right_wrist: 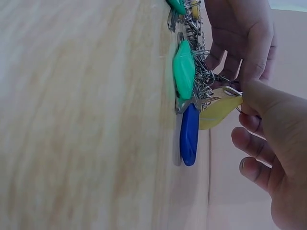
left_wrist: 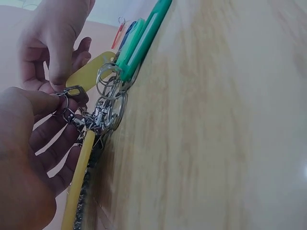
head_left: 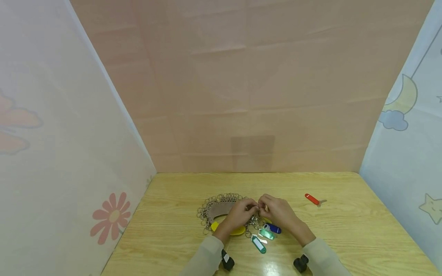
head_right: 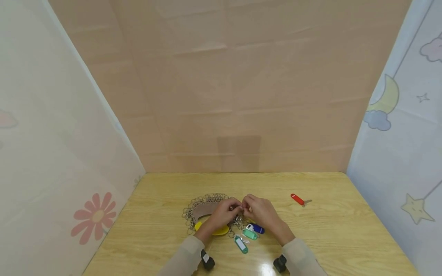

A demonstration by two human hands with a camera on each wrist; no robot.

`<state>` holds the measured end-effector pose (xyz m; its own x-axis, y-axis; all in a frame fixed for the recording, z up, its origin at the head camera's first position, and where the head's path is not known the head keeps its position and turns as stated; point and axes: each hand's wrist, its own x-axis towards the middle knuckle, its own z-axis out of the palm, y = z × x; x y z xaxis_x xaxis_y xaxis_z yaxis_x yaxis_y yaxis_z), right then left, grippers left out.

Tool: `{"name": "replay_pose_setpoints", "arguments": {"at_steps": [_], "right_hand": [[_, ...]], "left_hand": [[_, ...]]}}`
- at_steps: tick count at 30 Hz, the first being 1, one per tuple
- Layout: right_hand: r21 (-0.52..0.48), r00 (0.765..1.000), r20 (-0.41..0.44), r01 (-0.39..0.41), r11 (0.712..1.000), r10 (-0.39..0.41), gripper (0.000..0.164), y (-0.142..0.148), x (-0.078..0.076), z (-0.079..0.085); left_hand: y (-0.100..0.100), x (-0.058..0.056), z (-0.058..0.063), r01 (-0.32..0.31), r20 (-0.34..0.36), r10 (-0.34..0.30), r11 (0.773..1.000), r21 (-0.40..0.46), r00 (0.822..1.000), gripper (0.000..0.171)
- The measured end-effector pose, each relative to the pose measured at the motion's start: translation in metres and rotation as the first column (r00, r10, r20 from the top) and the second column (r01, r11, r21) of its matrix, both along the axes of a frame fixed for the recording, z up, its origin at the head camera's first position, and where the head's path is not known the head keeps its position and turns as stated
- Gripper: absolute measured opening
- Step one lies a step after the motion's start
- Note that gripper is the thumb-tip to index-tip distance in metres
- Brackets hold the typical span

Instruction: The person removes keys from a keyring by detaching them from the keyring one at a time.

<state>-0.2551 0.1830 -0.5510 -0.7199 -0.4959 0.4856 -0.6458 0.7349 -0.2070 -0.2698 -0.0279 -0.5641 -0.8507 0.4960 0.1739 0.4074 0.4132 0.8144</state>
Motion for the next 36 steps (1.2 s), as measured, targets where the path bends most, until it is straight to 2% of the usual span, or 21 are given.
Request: {"name": "replay_pose_setpoints", "arguments": {"at_steps": [7, 13, 17, 23, 26, 29, 36], "right_hand": [[0.019, 0.997, 0.072, -0.020, 1.000, 0.018, 0.017, -0.001, 0.001, 0.003], [0.015, 0.999, 0.035, 0.003, 1.000, -0.004, 0.018, -0.002, 0.002, 0.002], [0.003, 0.998, 0.029, 0.051, 0.999, -0.051, 0.016, -0.005, 0.003, 0.001], [-0.029, 0.974, 0.168, 0.158, 0.987, -0.151, 0.016, -0.008, 0.009, 0.000], [-0.025, 0.965, 0.200, 0.177, 0.984, -0.168, 0.021, -0.010, 0.011, 0.000], [-0.014, 0.967, 0.191, 0.174, 0.985, -0.169, 0.025, -0.011, 0.011, -0.001], [-0.016, 0.962, 0.201, 0.194, 0.981, -0.187, 0.022, -0.013, 0.010, 0.000]], "left_hand": [[0.001, 0.000, 0.001, -0.003, -0.005, 0.003, 1.000, 0.014, 1.000, 0.019], [0.001, -0.002, 0.001, -0.024, 0.055, 0.023, 1.000, 0.013, 0.998, 0.021], [0.000, -0.001, 0.000, -0.041, 0.092, 0.039, 0.999, 0.019, 0.995, 0.021], [-0.001, 0.000, -0.003, -0.052, 0.101, 0.048, 0.998, 0.034, 0.994, 0.019], [-0.001, 0.000, -0.004, -0.050, 0.097, 0.045, 0.998, 0.045, 0.994, 0.018], [-0.001, -0.001, -0.005, -0.046, 0.096, 0.041, 0.998, 0.049, 0.994, 0.018], [-0.002, -0.003, -0.005, -0.038, 0.095, 0.032, 0.997, 0.064, 0.995, 0.018]]}}
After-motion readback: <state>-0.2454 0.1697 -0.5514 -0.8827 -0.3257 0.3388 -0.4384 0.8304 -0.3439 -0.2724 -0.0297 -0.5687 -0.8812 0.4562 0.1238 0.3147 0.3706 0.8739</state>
